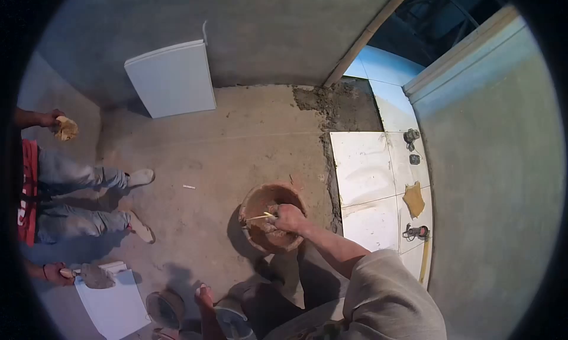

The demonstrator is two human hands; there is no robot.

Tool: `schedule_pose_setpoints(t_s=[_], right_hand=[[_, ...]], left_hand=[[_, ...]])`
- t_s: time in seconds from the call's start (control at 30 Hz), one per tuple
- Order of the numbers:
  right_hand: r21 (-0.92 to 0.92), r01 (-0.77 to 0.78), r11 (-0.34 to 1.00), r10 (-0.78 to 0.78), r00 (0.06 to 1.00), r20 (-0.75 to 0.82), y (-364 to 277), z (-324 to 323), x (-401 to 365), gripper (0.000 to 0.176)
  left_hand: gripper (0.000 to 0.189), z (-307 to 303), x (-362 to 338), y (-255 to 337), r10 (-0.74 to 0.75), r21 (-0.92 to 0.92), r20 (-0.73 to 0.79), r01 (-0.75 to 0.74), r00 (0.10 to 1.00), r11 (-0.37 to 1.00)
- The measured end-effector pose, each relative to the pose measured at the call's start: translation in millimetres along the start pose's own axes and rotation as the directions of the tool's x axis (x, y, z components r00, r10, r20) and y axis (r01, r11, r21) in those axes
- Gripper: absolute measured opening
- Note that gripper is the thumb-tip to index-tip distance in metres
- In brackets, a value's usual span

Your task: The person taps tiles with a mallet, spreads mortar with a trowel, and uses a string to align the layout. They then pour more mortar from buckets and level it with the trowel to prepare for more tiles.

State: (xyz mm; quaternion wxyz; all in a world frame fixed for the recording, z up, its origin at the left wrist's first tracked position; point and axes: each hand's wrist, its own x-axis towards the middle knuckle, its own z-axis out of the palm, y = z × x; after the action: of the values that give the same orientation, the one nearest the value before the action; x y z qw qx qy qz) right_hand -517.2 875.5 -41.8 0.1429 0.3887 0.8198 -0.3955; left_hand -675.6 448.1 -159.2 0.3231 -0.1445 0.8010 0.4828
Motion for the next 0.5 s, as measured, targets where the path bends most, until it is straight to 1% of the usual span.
schedule_pose_setpoints(t_s=[0.03, 0.07, 0.1, 0.13, 0.17, 0.2, 0.23, 0.27, 0.3, 0.33, 0.37, 0.4, 0.43, 0.47, 0.5], right_hand=[[0.008, 0.000, 1.000, 0.000, 1.000, -0.019, 12, -7, -4, 0.034], [0.048, -0.028, 0.998, 0.031, 0.997, -0.069, 25, -13, -5, 0.034], [0.093, -0.054, 0.994, 0.064, 0.992, -0.112, 39, -26, -2, 0.035], [0.108, -0.063, 0.992, 0.075, 0.990, -0.119, 52, -44, 5, 0.035], [0.173, -0.087, 0.981, 0.117, 0.979, -0.166, 68, -62, 5, 0.035], [0.237, -0.114, 0.965, 0.164, 0.965, -0.203, 88, -81, 6, 0.035], [0.364, -0.024, 0.931, 0.156, 0.929, -0.337, 115, -98, 19, 0.033], [0.442, -0.121, 0.889, 0.291, 0.894, -0.340, 132, -129, 25, 0.030], [0.463, -0.213, 0.860, 0.375, 0.880, -0.293, 159, -159, 39, 0.028], [0.505, -0.111, 0.856, 0.341, 0.855, -0.391, 178, -193, 51, 0.025], [0.506, -0.031, 0.862, 0.297, 0.840, -0.454, 209, -219, 67, 0.021], [0.519, -0.091, 0.850, 0.352, 0.832, -0.430, 242, -244, 82, 0.019], [0.591, -0.069, 0.804, 0.378, 0.827, -0.416, 261, -272, 91, 0.016], [0.623, -0.075, 0.779, 0.390, 0.836, -0.387, 268, -305, 98, 0.013], [0.620, -0.080, 0.781, 0.419, 0.803, -0.424, 291, -327, 112, 0.015]], left_hand=[[0.033, 8, 8, 1, 0.023, 0.054, 0.008, -0.024, 1.000, 0.998], [0.024, 14, 43, -30, 0.027, 0.009, -0.014, -0.026, 1.000, 1.000], [0.024, 21, 57, -25, 0.041, 0.022, -0.007, -0.041, 0.999, 0.999], [0.019, 32, 72, -15, 0.332, 0.583, 0.169, -0.366, 0.928, 0.726], [0.016, 44, 81, -6, 0.428, 0.829, 0.468, -0.552, 0.773, 0.092], [0.014, 59, 90, 3, 0.357, 0.838, 0.423, -0.509, 0.833, 0.195], [0.014, 80, 94, 15, 0.340, 0.840, 0.434, -0.511, 0.834, 0.182], [0.012, 103, 93, 22, 0.315, 0.774, 0.412, -0.511, 0.855, 0.374], [0.012, 131, 92, 30, 0.287, 0.679, 0.387, -0.481, 0.876, 0.554], [0.011, 161, 95, 37, 0.255, 0.558, 0.360, -0.426, 0.898, 0.712], [0.011, 185, 94, 43, 0.210, 0.423, 0.333, -0.345, 0.919, 0.838], [0.011, 205, 91, 50, 0.158, 0.279, 0.313, -0.250, 0.936, 0.927], [0.012, 215, 79, 59, 0.089, 0.138, 0.298, -0.135, 0.950, 0.981], [0.016, 256, 50, 108, 0.090, 0.631, 0.486, -0.420, 0.869, 0.652], [0.015, 298, 38, 120, -0.007, 0.617, 0.477, -0.329, 0.879, 0.715]])
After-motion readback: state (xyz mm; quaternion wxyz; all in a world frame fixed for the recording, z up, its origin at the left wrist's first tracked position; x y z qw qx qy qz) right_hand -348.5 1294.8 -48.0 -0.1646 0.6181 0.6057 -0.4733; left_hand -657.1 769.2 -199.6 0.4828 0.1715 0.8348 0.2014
